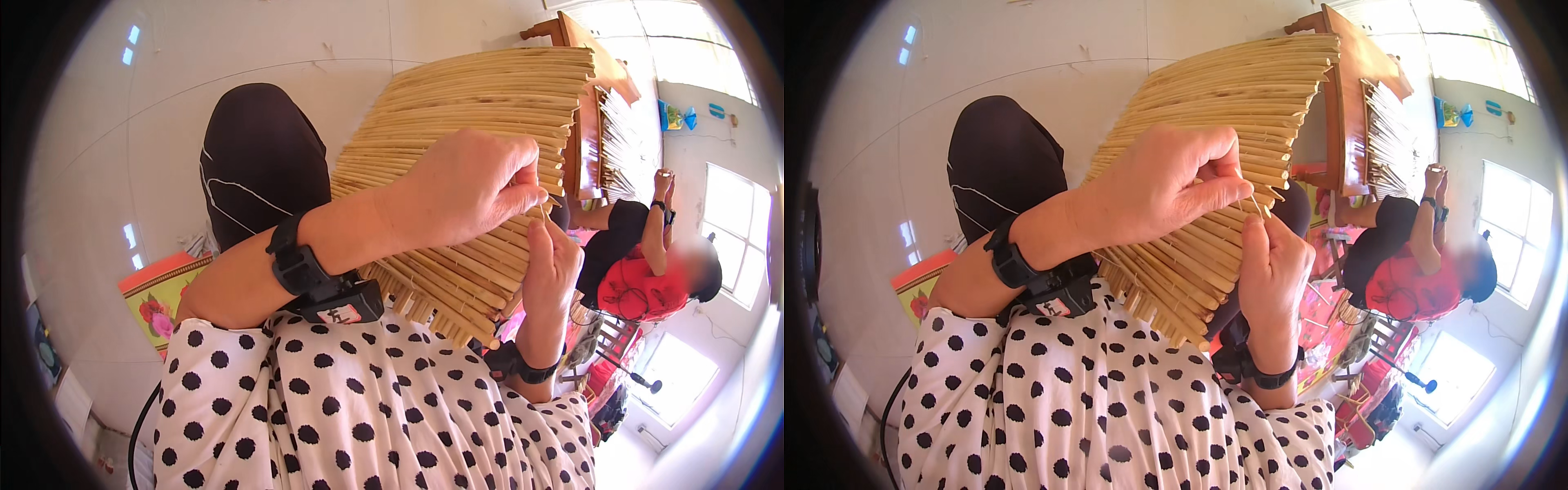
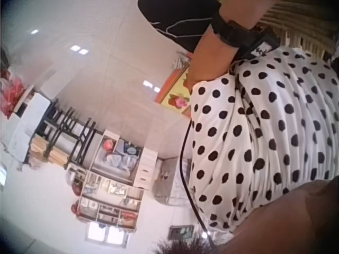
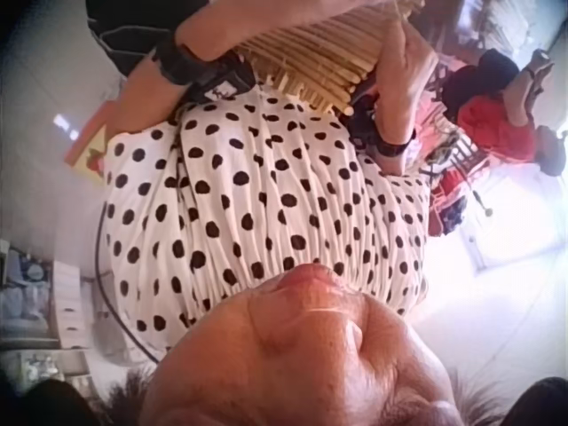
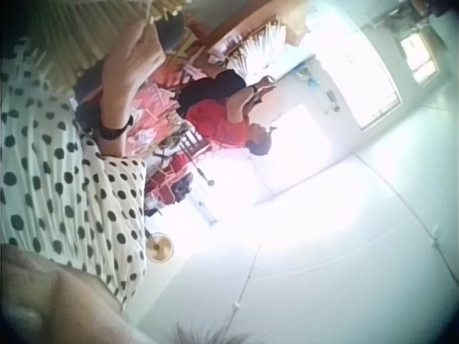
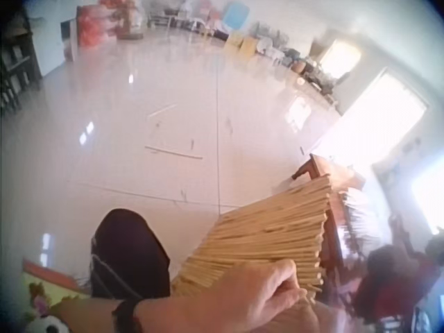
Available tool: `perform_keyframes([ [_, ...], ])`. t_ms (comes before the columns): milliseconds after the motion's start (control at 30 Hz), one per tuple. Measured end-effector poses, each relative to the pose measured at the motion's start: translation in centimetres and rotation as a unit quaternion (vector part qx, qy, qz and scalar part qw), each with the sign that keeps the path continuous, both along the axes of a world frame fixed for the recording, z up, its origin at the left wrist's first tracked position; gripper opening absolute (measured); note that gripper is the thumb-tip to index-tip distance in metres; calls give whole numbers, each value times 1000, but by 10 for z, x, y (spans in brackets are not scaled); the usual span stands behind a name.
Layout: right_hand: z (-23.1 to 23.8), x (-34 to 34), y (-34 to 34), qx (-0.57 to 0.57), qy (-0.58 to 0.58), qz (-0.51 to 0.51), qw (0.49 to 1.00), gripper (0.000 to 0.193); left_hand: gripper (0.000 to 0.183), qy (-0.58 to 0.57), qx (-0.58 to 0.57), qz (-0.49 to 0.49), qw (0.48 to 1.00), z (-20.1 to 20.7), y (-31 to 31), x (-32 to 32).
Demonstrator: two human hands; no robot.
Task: The person weaves a white thread through the edges of a bamboo mat, pulling and tightening it to secure the slats. They rotate the mat to work on different sections and use green-handled scissors to trim the thread near the end.
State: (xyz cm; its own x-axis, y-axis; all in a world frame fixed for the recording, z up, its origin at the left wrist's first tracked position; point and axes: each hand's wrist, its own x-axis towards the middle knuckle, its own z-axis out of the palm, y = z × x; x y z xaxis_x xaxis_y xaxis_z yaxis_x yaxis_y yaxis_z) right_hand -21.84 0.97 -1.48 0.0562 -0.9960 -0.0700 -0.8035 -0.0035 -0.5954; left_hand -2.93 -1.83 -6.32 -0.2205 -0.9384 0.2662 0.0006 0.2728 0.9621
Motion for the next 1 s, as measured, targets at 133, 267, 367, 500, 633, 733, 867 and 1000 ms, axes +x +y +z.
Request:
perform_keyframes([
  [133, -6, 6, -2, -5, -58, -6, 998, 31, 22, 163, 111, -76, 977, -7, -1, -7],
  [267, -11, 11, -8, -20, -94, 10, 995, 31, 23, 335, 277, -113, 894, 2, -3, -11],
  [367, -19, 6, -12, -19, -94, 33, 995, 33, 22, 265, 237, -83, 931, -2, -2, -10],
  [500, -19, 21, -16, -45, -88, 52, 994, 35, 18, -27, 53, -38, 998, 10, -4, 5],
  [633, -32, 29, -26, -16, -108, 40, 993, 36, 12, -106, 24, -61, 992, 0, -10, 15],
  [733, -57, 39, -27, -41, -125, 77, 988, 39, 11, -174, 93, -60, 978, 3, -4, 28],
  [867, -38, 64, -36, -52, -165, 108, 979, 45, 14, -312, 128, -26, 941, 47, -9, 46],
  [1000, -39, 59, -29, 3, -272, 170, 947, 42, 13, -313, 158, -37, 936, 57, -9, 69],
])
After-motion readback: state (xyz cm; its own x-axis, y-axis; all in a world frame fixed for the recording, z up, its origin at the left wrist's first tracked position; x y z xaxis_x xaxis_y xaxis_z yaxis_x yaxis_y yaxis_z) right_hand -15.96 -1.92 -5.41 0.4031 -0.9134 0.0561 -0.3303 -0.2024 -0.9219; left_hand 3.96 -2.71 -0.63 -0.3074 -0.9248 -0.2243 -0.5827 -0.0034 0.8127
